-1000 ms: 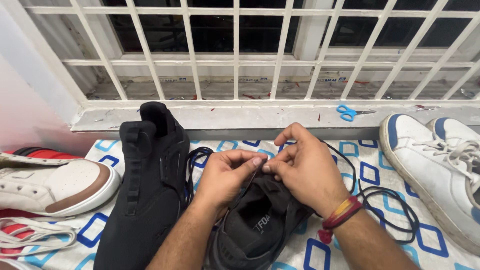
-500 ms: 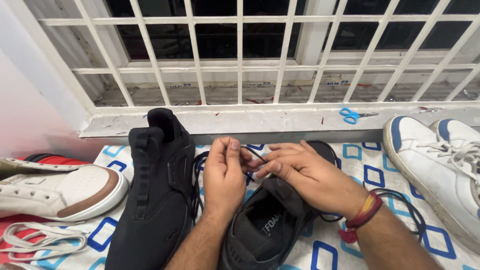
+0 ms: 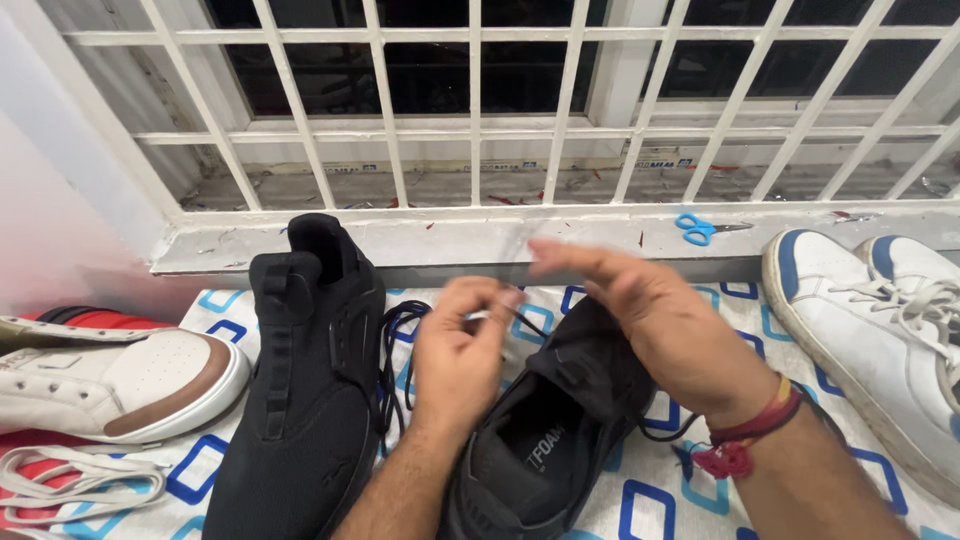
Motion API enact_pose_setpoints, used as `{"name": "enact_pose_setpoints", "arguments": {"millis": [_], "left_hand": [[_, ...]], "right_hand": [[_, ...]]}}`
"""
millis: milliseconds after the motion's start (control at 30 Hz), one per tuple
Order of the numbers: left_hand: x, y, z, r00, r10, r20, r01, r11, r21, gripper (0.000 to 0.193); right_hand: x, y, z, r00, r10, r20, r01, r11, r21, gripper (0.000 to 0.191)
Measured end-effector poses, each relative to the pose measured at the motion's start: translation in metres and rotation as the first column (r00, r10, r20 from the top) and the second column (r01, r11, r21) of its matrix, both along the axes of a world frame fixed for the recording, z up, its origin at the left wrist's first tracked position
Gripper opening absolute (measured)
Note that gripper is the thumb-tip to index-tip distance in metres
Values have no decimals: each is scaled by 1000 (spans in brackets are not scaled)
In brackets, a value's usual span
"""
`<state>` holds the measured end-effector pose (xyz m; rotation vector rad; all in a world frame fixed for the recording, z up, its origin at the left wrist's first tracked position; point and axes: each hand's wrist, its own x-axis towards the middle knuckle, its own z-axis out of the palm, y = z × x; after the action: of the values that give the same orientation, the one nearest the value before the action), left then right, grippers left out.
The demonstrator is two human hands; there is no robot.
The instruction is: The person removes the laces from a white sneaker and then re-laces it by threading the laces through the eyelets and tying a knot. They then move to a black sneaker and begin threading its laces through the eyelets.
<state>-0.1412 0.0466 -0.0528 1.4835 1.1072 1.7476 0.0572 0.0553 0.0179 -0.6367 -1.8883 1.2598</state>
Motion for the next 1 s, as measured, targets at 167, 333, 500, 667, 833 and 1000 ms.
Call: {"name": "enact_pose_setpoints", "arguments": {"millis": [167, 333, 500, 667, 833, 1000], "left_hand": [[2, -4, 5, 981, 171, 94, -176, 983, 46, 22], [5, -2, 5, 920, -304, 246, 319, 947, -23, 28], [3, 4, -4, 931, -365, -26, 362, 928, -86, 16], [5, 2, -6, 984, -9, 177, 28, 994, -108, 16], [2, -1, -1, 911, 316, 266, -264, 941, -212, 19], [3, 0, 0, 953, -8, 304, -4, 999, 39, 18]], "right_hand": [[-10, -3, -8, 889, -51, 455, -97, 950, 296, 76], [-1, -5, 6, 1000, -4, -25, 2, 999, -44, 90], [7, -5, 18, 956, -4, -293, -44, 987, -155, 95], [9, -3, 14, 993, -113, 35, 113, 994, 2, 79], [7, 2, 7, 955, -103, 277, 36, 971, 237, 68], [-10, -1, -5, 932, -78, 355, -21, 964, 266, 58]]}}
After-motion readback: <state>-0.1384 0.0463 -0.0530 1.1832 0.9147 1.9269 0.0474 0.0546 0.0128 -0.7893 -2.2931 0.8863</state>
